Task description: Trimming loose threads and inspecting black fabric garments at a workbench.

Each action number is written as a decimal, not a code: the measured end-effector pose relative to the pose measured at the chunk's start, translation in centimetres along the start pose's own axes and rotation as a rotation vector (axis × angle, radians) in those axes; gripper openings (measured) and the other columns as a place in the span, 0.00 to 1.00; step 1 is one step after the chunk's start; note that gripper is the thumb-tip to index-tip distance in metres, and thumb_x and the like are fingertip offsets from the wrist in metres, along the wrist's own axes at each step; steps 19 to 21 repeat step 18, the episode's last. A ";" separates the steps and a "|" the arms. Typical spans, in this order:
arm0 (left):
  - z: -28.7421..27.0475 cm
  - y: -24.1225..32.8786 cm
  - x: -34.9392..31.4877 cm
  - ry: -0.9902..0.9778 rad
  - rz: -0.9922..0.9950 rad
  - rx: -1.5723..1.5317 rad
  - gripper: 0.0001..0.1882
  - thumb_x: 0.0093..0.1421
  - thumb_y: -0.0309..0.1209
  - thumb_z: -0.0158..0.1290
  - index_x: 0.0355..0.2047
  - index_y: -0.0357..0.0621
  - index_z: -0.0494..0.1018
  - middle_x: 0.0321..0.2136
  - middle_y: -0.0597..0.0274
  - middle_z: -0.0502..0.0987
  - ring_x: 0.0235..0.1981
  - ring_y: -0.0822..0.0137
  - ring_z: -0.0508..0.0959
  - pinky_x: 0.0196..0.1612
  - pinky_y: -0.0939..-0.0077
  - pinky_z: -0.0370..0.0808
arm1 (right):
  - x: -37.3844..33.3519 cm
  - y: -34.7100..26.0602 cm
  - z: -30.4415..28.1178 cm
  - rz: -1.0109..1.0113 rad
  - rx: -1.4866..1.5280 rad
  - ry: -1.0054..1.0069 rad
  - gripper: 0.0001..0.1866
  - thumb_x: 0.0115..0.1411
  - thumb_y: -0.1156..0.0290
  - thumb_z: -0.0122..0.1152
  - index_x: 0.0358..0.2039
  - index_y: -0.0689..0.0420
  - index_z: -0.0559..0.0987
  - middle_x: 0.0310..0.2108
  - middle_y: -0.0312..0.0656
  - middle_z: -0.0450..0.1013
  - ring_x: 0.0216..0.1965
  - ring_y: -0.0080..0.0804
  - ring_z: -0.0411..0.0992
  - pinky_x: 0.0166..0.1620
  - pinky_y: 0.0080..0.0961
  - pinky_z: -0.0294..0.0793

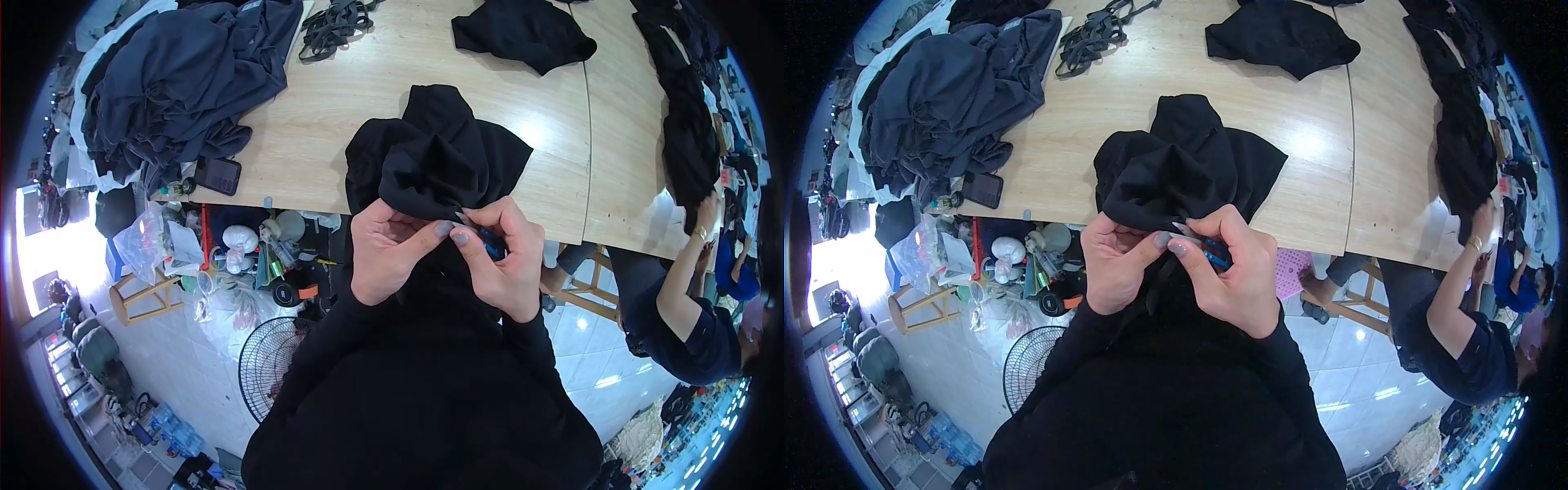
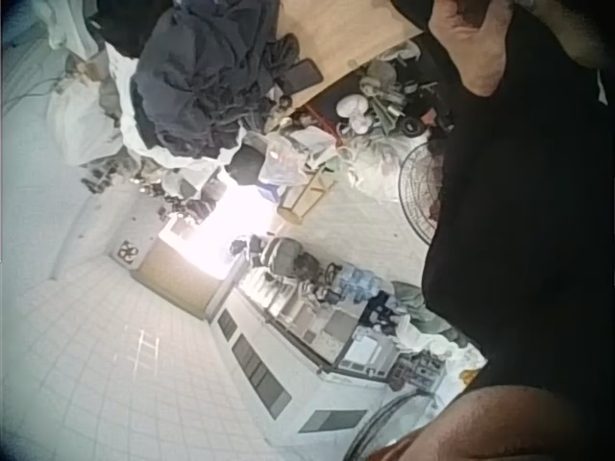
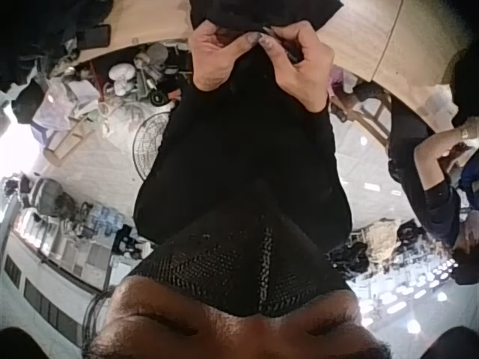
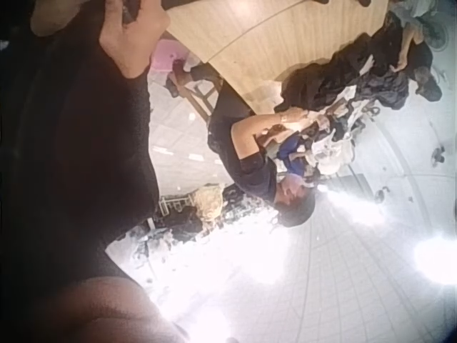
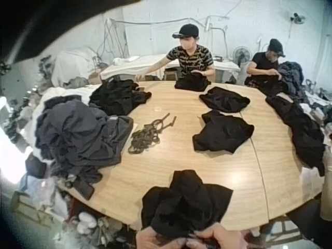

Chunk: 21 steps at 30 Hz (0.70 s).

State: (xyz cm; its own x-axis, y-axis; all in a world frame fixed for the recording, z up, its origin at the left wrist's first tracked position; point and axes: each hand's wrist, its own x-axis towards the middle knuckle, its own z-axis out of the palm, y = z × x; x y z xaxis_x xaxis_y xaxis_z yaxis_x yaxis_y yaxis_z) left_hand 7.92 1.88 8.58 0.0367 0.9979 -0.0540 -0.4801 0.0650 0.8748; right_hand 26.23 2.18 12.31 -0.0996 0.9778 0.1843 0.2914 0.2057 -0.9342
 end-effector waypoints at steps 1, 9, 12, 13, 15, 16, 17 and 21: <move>0.0 0.0 0.0 -0.001 0.002 0.008 0.11 0.64 0.17 0.69 0.45 0.35 0.82 0.40 0.56 0.88 0.41 0.71 0.88 0.47 0.78 0.84 | 0.0 0.0 0.0 0.001 0.000 0.000 0.12 0.63 0.72 0.78 0.39 0.63 0.82 0.29 0.43 0.83 0.27 0.27 0.82 0.31 0.19 0.74; -0.1 0.0 0.2 -0.014 0.029 0.031 0.11 0.64 0.17 0.69 0.46 0.35 0.82 0.41 0.55 0.88 0.42 0.71 0.88 0.47 0.79 0.85 | 0.2 0.4 -0.1 0.005 0.014 -0.013 0.09 0.64 0.74 0.77 0.37 0.62 0.82 0.26 0.43 0.82 0.26 0.27 0.82 0.31 0.19 0.73; -0.1 0.1 0.3 -0.017 0.024 0.053 0.11 0.64 0.17 0.69 0.46 0.34 0.82 0.41 0.54 0.88 0.42 0.71 0.88 0.47 0.79 0.85 | 0.2 0.7 -0.2 0.055 0.050 -0.012 0.09 0.65 0.74 0.76 0.37 0.62 0.82 0.26 0.41 0.82 0.26 0.25 0.81 0.32 0.18 0.73; -0.1 0.1 0.3 -0.007 0.027 0.038 0.11 0.64 0.17 0.69 0.45 0.35 0.82 0.41 0.55 0.88 0.42 0.71 0.88 0.47 0.79 0.85 | 0.2 0.7 -0.3 0.055 0.050 -0.013 0.09 0.65 0.74 0.76 0.37 0.62 0.82 0.26 0.41 0.82 0.26 0.25 0.81 0.32 0.18 0.73; 0.0 0.1 0.3 0.003 0.030 0.023 0.11 0.64 0.17 0.69 0.45 0.35 0.82 0.41 0.55 0.88 0.42 0.71 0.88 0.47 0.79 0.85 | 0.3 0.7 -0.4 0.101 0.126 0.020 0.08 0.66 0.74 0.75 0.37 0.61 0.82 0.26 0.39 0.82 0.26 0.25 0.80 0.33 0.19 0.73; 0.0 0.1 0.4 -0.002 0.019 0.023 0.11 0.63 0.17 0.69 0.45 0.35 0.82 0.41 0.55 0.88 0.42 0.71 0.88 0.48 0.78 0.84 | 0.3 0.7 -0.5 0.101 0.125 0.019 0.08 0.66 0.74 0.75 0.37 0.61 0.82 0.26 0.39 0.82 0.26 0.25 0.80 0.33 0.19 0.73; 0.0 0.2 0.4 -0.008 0.007 0.024 0.12 0.63 0.17 0.69 0.45 0.35 0.82 0.41 0.55 0.88 0.42 0.71 0.88 0.48 0.78 0.84 | 0.2 0.6 -0.5 0.117 0.137 0.007 0.08 0.66 0.73 0.75 0.37 0.61 0.82 0.27 0.39 0.83 0.27 0.26 0.81 0.33 0.20 0.74; 0.0 0.2 0.4 -0.009 0.006 0.023 0.12 0.63 0.17 0.69 0.45 0.35 0.82 0.41 0.55 0.88 0.42 0.71 0.88 0.48 0.78 0.84 | 0.2 0.4 -0.4 0.133 0.149 -0.004 0.08 0.67 0.72 0.75 0.37 0.60 0.83 0.28 0.39 0.84 0.27 0.27 0.81 0.34 0.21 0.75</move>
